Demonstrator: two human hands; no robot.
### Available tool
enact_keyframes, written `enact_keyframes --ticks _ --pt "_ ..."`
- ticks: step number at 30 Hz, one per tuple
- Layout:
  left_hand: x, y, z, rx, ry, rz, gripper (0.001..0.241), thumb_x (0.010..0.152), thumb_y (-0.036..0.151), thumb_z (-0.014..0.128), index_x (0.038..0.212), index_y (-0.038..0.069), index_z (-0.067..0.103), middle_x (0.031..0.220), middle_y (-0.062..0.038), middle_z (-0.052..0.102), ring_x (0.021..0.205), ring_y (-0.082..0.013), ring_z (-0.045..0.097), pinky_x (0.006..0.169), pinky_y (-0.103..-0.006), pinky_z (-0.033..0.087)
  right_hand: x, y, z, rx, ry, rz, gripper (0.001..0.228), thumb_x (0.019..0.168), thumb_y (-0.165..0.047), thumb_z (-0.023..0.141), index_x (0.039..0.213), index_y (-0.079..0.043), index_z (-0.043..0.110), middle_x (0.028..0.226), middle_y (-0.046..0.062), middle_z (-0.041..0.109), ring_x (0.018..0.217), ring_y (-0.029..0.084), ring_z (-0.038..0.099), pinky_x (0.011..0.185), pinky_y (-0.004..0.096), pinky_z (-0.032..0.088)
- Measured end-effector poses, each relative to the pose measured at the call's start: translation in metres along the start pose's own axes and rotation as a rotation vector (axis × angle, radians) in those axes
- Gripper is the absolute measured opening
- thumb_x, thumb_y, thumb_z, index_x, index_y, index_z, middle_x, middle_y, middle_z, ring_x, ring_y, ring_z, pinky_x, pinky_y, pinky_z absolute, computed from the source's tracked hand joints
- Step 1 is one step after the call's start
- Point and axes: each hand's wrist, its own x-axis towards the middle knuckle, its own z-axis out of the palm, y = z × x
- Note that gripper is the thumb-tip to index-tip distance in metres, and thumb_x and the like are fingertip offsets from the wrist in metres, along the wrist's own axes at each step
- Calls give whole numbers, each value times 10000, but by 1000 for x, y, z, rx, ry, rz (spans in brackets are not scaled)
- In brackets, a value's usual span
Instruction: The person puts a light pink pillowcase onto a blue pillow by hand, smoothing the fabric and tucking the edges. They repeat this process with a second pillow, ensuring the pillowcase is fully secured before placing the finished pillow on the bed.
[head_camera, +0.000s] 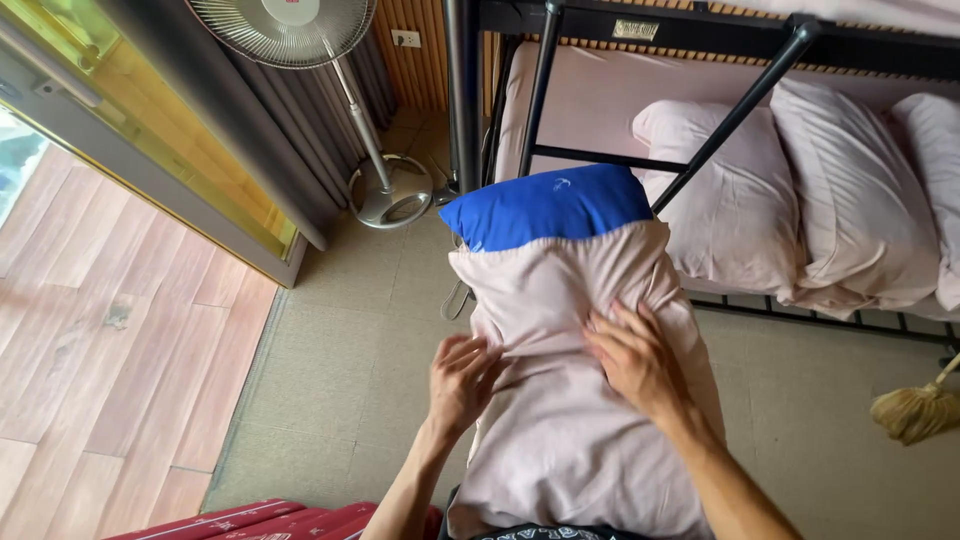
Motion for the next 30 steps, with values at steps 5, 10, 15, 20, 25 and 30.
enact_keyframes --ticks 5,10,15,20,25,30 --pt "18 46 -22 95 53 -229 355 874 246 780 1163 49 721 1151 -173 723 1116 -334 660 981 -465 466 -41 -18 -15 153 65 108 242 896 -240 766 1066 -68 767 1125 94 771 1203 226 645 1106 436 489" --pt "15 83 -10 -10 -102 27 368 777 219 763 1113 68 737 1278 -198 679 1250 -424 550 993 -545 383 -7 -56 -77 165 184 167 424 817 -246 782 1117 50 738 1199 249 722 1155 342 636 1015 409 488" --pt "-48 63 11 21 -157 130 204 955 187 697 1140 103 708 1304 -23 724 1414 -235 632 1296 -555 364 -44 -52 -61 177 147 46 144 850 -129 710 948 -25 726 968 114 756 966 254 724 982 427 538" --pt "1 96 -25 -96 -233 87 371 869 224 699 1177 19 710 1345 -166 667 1311 -303 588 1164 -533 373 -91 -60 -82 331 -212 93 283 849 -271 798 676 -80 681 611 47 612 552 185 571 538 377 482" --pt "-35 82 7 70 -149 263 290 790 258 722 1042 116 739 1220 -68 725 1251 -281 643 1099 -587 368 -30 -60 -105 248 -407 225 302 845 -366 789 752 -88 713 696 43 632 514 168 560 478 365 489" --pt "-28 97 -25 -125 -585 -156 210 998 283 716 924 87 705 953 -91 724 981 -234 697 1003 -346 563 -56 -39 -50 113 56 -80 155 915 -204 696 883 -57 734 902 104 754 841 198 709 743 338 566"
